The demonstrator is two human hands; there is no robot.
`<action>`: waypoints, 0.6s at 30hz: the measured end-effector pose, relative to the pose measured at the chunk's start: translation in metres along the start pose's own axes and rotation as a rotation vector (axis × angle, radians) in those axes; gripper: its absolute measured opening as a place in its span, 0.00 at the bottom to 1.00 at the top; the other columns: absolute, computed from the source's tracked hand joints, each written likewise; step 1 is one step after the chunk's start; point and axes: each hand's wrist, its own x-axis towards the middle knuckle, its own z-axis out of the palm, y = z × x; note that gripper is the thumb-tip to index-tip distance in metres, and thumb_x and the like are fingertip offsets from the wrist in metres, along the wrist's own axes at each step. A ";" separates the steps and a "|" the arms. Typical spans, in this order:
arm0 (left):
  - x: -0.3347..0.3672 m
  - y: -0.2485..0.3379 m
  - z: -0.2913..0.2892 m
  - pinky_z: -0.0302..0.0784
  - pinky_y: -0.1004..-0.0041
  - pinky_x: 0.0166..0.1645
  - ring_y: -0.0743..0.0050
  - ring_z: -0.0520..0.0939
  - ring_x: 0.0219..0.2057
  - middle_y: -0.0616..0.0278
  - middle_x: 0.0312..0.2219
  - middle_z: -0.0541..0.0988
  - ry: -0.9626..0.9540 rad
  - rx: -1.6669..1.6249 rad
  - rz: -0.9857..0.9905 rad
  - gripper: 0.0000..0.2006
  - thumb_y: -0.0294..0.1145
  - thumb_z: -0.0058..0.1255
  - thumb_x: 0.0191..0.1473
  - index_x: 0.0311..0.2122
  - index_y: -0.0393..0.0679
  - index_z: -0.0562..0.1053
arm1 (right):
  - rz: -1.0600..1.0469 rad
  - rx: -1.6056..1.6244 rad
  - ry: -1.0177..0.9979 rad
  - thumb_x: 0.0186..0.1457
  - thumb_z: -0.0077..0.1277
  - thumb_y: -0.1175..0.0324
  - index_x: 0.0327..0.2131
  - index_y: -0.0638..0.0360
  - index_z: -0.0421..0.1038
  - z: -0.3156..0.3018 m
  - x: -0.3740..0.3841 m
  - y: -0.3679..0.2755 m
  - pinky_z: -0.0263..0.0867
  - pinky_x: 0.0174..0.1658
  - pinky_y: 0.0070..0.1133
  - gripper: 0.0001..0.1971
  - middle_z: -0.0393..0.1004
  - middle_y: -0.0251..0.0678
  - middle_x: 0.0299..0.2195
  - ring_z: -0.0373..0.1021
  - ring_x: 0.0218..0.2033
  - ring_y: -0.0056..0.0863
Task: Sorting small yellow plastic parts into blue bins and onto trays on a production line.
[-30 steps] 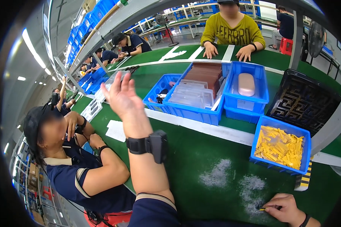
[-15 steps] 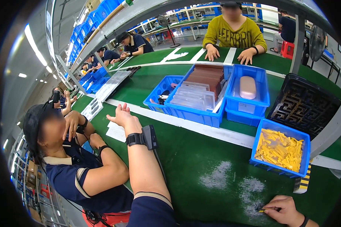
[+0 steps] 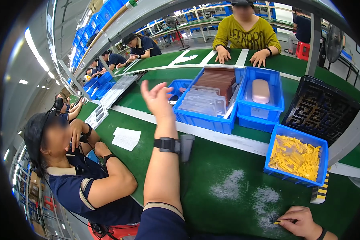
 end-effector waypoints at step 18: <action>-0.100 0.001 0.074 0.70 0.64 0.50 0.52 0.73 0.46 0.53 0.44 0.72 -0.864 0.498 0.632 0.18 0.26 0.54 0.43 0.43 0.40 0.71 | -0.038 -0.084 0.008 0.40 0.60 0.74 0.27 0.58 0.79 0.004 -0.005 0.027 0.66 0.25 0.21 0.06 0.74 0.35 0.20 0.71 0.22 0.27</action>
